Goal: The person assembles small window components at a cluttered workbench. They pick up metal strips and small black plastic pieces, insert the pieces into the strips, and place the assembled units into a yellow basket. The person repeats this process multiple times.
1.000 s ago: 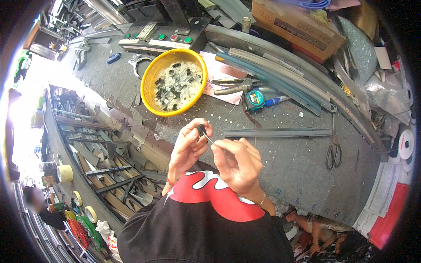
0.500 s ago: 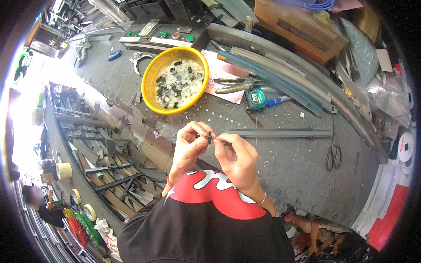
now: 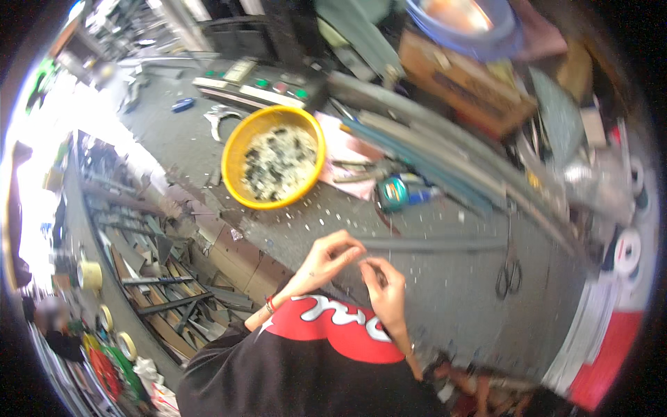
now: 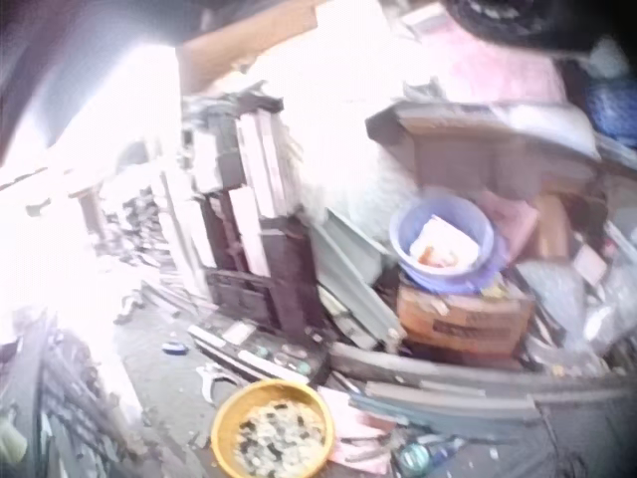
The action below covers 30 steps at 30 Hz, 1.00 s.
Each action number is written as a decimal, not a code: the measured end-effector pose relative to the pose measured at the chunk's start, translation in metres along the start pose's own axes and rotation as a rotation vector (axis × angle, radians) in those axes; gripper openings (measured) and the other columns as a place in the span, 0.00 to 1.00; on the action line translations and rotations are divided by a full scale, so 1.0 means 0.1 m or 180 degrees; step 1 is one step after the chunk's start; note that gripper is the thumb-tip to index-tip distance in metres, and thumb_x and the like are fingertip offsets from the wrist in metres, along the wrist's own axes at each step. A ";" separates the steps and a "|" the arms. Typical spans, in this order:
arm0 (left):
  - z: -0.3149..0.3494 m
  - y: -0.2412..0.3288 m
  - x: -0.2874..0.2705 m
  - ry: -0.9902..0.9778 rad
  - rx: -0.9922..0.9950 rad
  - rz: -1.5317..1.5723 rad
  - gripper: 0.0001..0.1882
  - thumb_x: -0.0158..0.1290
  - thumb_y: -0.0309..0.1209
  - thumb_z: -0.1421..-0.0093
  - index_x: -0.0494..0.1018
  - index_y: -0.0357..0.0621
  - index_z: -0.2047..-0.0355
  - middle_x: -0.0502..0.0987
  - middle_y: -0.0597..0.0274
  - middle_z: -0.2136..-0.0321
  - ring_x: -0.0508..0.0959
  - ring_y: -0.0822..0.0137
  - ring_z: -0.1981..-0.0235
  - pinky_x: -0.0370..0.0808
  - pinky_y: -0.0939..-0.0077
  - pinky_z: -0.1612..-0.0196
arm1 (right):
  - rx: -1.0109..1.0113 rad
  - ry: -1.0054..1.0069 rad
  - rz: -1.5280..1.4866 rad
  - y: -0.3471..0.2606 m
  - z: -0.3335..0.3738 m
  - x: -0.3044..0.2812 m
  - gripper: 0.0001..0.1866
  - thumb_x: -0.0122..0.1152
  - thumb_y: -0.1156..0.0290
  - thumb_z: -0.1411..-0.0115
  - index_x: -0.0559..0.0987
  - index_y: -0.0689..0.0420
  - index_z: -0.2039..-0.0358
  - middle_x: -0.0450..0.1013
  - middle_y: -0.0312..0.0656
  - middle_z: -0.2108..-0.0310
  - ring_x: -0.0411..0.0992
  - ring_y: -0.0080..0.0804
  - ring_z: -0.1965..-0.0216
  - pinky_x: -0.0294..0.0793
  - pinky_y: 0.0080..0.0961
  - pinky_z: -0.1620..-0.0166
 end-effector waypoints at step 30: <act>0.84 -1.13 -0.70 0.1896 -0.1306 0.4328 0.15 0.47 0.23 0.48 0.66 0.46 0.58 0.70 0.72 0.70 0.70 0.78 0.73 0.66 0.81 0.65 | -0.1531 -0.1901 0.0787 -0.11 -0.69 1.39 0.09 0.50 0.70 0.36 0.76 0.62 0.68 0.66 0.33 0.82 0.60 0.15 0.82 0.56 0.16 0.79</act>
Point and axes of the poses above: each hand's wrist, its own z-axis away from the middle knuckle, its own x-axis out of the palm, y = z × x, the point moved 8 cm from there along -z, towards the middle knuckle
